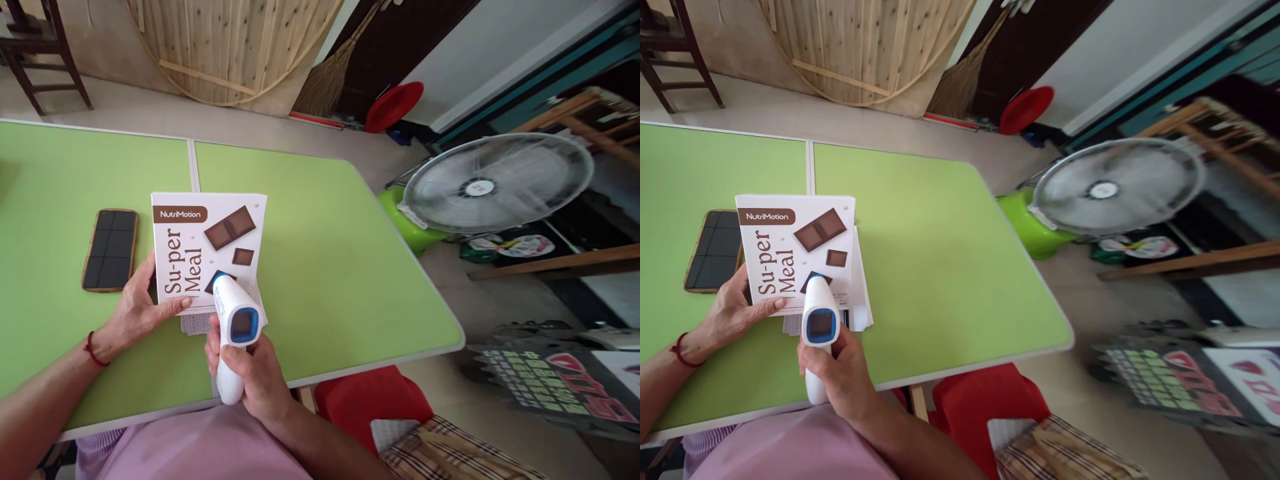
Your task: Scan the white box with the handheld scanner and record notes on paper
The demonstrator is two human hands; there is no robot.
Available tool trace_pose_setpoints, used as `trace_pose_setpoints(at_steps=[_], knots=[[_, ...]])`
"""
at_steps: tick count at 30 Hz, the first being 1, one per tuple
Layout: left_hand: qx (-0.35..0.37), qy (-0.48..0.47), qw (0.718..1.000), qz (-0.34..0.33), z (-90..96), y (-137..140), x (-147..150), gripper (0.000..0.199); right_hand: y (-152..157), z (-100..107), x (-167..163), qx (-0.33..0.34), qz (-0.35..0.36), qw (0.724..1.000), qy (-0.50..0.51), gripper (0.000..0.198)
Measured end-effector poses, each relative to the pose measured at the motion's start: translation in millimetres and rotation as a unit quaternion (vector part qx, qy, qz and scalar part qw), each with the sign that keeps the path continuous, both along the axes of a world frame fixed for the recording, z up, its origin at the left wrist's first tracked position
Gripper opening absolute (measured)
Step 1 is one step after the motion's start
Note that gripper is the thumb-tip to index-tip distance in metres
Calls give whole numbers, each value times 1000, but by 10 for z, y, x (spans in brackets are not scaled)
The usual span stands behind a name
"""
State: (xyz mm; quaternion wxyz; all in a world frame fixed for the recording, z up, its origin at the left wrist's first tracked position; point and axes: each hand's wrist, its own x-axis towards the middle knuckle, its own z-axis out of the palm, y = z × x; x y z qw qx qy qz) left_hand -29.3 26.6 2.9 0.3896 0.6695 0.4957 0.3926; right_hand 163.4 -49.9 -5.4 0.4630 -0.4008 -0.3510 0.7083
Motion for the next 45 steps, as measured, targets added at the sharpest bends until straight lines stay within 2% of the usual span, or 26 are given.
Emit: trace_pose_setpoints(at_steps=[7,12,15,18,21,24,26,28,31,33,37,42,45], knots=[[12,7,1000,6,-20,16,0,61,1,4,-10,-15,-5,1000,1,37],[16,13,1000,-2,-11,13,-11,52,23,39,45,7,-15,1000,-15,36],[17,8,1000,-8,7,8,-14,53,81,43,258,65,-70,993,-76,33],[3,-9,1000,-11,15,3,-7,58,229,70,615,153,-132,965,-166,26],[-13,-26,1000,-6,12,-4,-1,57,430,105,974,167,-88,934,-304,23],[-18,-30,999,-5,-4,-7,-6,56,603,81,1194,168,-29,902,-397,37],[-19,-33,999,-9,-21,-5,-13,61,680,35,1259,171,-22,890,-422,48],[-17,-31,999,-8,-35,-2,-19,66,726,-2,1292,172,-18,891,-420,52],[-18,-17,1000,-1,-44,3,-23,68,761,-1,1329,174,32,898,-404,52],[-20,-13,1000,3,-49,2,-26,68,777,24,1348,175,73,888,-419,48],[-30,-24,999,5,-81,-7,-43,68,828,22,1341,188,99,836,-506,45],[-40,-35,999,12,-112,-13,-62,68,943,-157,1329,288,66,743,-600,47],[-3,-18,999,32,-98,12,-53,63,974,-268,1339,338,46,689,-640,47]])
